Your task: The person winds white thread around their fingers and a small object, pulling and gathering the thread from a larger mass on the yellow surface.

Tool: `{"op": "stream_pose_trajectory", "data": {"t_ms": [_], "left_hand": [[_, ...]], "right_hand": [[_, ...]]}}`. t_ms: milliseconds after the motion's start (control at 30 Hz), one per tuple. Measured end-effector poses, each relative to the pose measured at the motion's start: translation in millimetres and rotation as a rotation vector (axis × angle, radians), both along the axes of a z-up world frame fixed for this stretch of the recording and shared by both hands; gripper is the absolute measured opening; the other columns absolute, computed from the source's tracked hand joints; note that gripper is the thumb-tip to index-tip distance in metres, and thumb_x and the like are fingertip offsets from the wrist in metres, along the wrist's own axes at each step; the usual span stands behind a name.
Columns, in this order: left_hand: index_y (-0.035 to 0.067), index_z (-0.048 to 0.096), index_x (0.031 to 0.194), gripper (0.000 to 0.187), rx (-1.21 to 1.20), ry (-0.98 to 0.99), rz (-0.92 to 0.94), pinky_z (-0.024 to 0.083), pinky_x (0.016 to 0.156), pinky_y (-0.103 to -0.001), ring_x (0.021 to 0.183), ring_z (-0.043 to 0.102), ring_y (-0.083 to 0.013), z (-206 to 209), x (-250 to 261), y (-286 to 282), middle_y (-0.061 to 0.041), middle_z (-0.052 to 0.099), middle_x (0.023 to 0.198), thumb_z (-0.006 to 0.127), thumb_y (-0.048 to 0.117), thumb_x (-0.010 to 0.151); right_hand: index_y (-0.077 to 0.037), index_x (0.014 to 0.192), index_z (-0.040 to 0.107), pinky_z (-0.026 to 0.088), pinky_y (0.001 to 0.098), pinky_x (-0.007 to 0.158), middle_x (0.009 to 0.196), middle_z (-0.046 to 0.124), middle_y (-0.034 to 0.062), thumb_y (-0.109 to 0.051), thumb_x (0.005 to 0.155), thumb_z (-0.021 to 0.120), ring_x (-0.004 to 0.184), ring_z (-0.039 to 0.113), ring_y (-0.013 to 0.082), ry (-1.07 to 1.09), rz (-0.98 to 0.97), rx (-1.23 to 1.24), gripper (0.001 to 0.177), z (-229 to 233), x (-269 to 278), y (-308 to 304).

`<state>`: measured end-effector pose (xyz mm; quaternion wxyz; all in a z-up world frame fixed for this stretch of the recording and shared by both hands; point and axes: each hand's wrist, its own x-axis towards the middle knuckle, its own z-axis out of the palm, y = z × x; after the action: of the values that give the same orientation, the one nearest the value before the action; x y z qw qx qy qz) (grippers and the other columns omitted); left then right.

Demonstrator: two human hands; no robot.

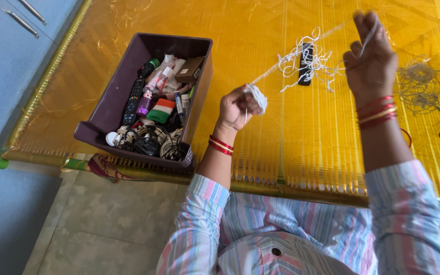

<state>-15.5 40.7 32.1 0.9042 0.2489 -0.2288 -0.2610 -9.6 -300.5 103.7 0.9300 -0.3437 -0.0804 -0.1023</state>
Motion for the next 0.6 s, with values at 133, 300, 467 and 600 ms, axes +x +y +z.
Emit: {"op": "stream_pose_trajectory", "data": {"t_ms": [133,300,467,600], "left_hand": [[0.015,0.043,0.07,0.044,0.05,-0.058,-0.221,0.036,0.061,-0.032,0.058,0.034,-0.0118,5.0,-6.3,-2.9,0.004,0.031,0.062,0.058,0.034,0.107],[0.015,0.051,0.071,0.034,-0.162,0.07,-0.031,0.041,0.063,-0.032,0.056,0.034,-0.0133,-2.0,6.8,10.4,0.002,0.034,0.059,0.056,0.026,0.102],[0.014,0.052,0.073,0.031,-0.375,0.188,0.239,0.037,0.059,-0.028,0.058,0.033,-0.0099,-12.8,25.5,23.5,0.006,0.034,0.062,0.052,0.022,0.103],[0.013,0.051,0.072,0.033,-0.381,0.283,0.346,0.034,0.06,-0.029,0.057,0.031,-0.0104,-12.9,26.3,29.4,0.005,0.034,0.059,0.05,0.026,0.102]], "right_hand": [[-0.012,0.131,0.069,0.046,0.0256,0.059,0.108,0.074,-0.0015,-0.026,0.101,0.065,0.067,0.057,0.0089,0.171,-0.149,-0.877,0.034,-29.8,21.3,28.8],[-0.005,0.109,0.078,0.048,0.0264,0.059,0.084,0.073,0.0003,-0.031,0.098,0.072,0.067,0.057,0.0076,0.129,0.125,-1.649,0.029,-55.7,22.6,1.6],[-0.004,0.114,0.079,0.044,0.0303,0.067,0.089,0.068,0.0028,-0.03,0.1,0.069,0.076,0.053,0.0129,0.336,0.356,-1.59,0.031,-23.8,17.4,-87.5],[-0.011,0.109,0.079,0.052,0.0356,0.082,0.092,0.077,0.0041,-0.032,0.088,0.075,0.085,0.065,0.0176,0.154,0.243,-1.85,0.031,-14.6,35.5,-145.4]]}}
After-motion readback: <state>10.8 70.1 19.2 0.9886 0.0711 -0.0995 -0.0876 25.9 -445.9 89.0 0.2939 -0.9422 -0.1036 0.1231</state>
